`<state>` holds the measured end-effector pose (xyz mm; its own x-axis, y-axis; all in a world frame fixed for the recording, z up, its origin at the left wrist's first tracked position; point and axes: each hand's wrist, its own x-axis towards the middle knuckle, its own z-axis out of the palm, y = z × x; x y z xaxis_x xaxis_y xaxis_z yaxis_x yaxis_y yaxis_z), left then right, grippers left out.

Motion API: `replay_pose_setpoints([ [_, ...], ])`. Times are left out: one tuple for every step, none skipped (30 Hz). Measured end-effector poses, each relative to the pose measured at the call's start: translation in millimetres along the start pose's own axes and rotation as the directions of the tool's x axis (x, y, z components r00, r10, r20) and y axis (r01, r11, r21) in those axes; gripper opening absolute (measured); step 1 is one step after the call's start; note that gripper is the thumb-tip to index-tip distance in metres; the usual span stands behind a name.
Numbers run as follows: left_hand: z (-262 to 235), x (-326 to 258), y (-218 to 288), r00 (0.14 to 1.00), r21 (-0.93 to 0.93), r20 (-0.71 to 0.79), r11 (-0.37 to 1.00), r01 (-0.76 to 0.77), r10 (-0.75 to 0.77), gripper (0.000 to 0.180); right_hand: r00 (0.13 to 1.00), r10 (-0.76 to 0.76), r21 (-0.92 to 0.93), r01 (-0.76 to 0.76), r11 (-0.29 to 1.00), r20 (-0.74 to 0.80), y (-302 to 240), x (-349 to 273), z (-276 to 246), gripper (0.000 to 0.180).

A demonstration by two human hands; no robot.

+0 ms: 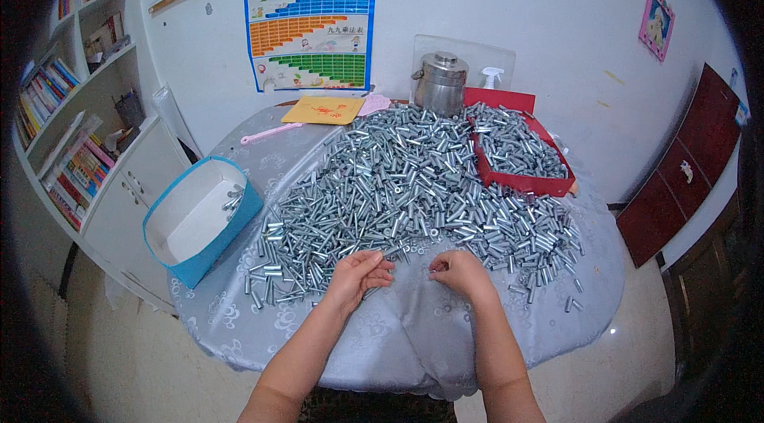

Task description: The person repeatedly picks up small metal sleeves and washers from a large pile on a table and inserts the washers into the sleeves. The person then places the assembled fasteners into a blue plastic bin. The task is performed by hand without tools.

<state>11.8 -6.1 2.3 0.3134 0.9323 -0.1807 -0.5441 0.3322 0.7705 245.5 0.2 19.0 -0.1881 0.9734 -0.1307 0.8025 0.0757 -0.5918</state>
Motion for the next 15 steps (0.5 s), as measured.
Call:
replay_pose_setpoints([
  [0,0,0,1.0,-0.007,0.002,1.0,-0.002,0.002,0.019,1.0,0.001,0.002,-0.001,1.0,-0.001,1,1,1,0.024],
  [-1,0,0,1.0,-0.014,0.004,1.0,-0.003,0.003,0.019,0.999,-0.002,0.127,0.008,0.992,-0.049,-1,1,1,0.024],
  [-1,0,0,1.0,-0.014,0.004,1.0,-0.002,0.002,0.02,0.995,0.0,0.25,0.024,0.968,-0.097,-7,1,2,0.023],
  [-1,-1,0,1.0,-0.014,0.004,1.0,-0.001,0.001,0.02,0.99,0.008,0.368,0.046,0.929,-0.143,-13,1,2,0.023],
  [-1,-1,1,1.0,-0.014,0.004,1.0,0.001,0.0,0.02,0.991,-0.009,0.51,0.077,0.857,-0.135,-17,1,2,0.022],
  [0,-1,0,1.0,0.004,0.006,1.0,0.013,-0.013,0.02,0.991,-0.025,0.638,0.104,0.763,-0.13,-21,0,1,0.021],
  [3,-2,0,1.0,0.022,0.007,0.999,0.026,-0.026,0.021,0.991,-0.043,0.75,0.125,0.649,-0.128,-23,0,1,0.021],
  [4,-3,0,0.999,0.04,0.009,0.998,0.038,-0.039,0.021,0.992,-0.051,0.774,0.12,0.622,-0.113,-24,1,2,0.02],
  [4,-3,0,0.999,0.048,0.019,0.998,0.039,-0.04,0.021,0.993,-0.06,0.797,0.114,0.593,-0.098,-23,2,4,0.02],
  [3,-2,-1,0.999,0.056,0.03,0.998,0.039,-0.041,0.021,0.994,-0.07,0.819,0.108,0.563,-0.083,-23,3,6,0.019],
  [3,-2,-1,0.998,0.064,0.041,0.997,0.04,-0.042,0.021,0.994,-0.071,0.821,0.106,0.561,-0.08,-22,4,8,0.019],
  [4,-2,-1,0.998,0.074,0.038,0.996,0.045,-0.048,0.021,0.994,-0.071,0.823,0.104,0.558,-0.077,-20,6,11,0.019],
  [5,-3,-1,0.998,0.083,0.035,0.995,0.05,-0.053,0.021,0.995,-0.072,0.825,0.102,0.556,-0.074,-19,7,12,0.02],
  [6,-3,0,0.998,0.093,0.033,0.994,0.055,-0.058,0.021,0.995,-0.058,0.838,0.094,0.537,-0.075,-20,7,13,0.019],
  [7,-4,0,0.997,0.102,0.034,0.993,0.059,-0.062,0.02,0.996,-0.045,0.851,0.088,0.519,-0.075,-21,7,14,0.018],
])
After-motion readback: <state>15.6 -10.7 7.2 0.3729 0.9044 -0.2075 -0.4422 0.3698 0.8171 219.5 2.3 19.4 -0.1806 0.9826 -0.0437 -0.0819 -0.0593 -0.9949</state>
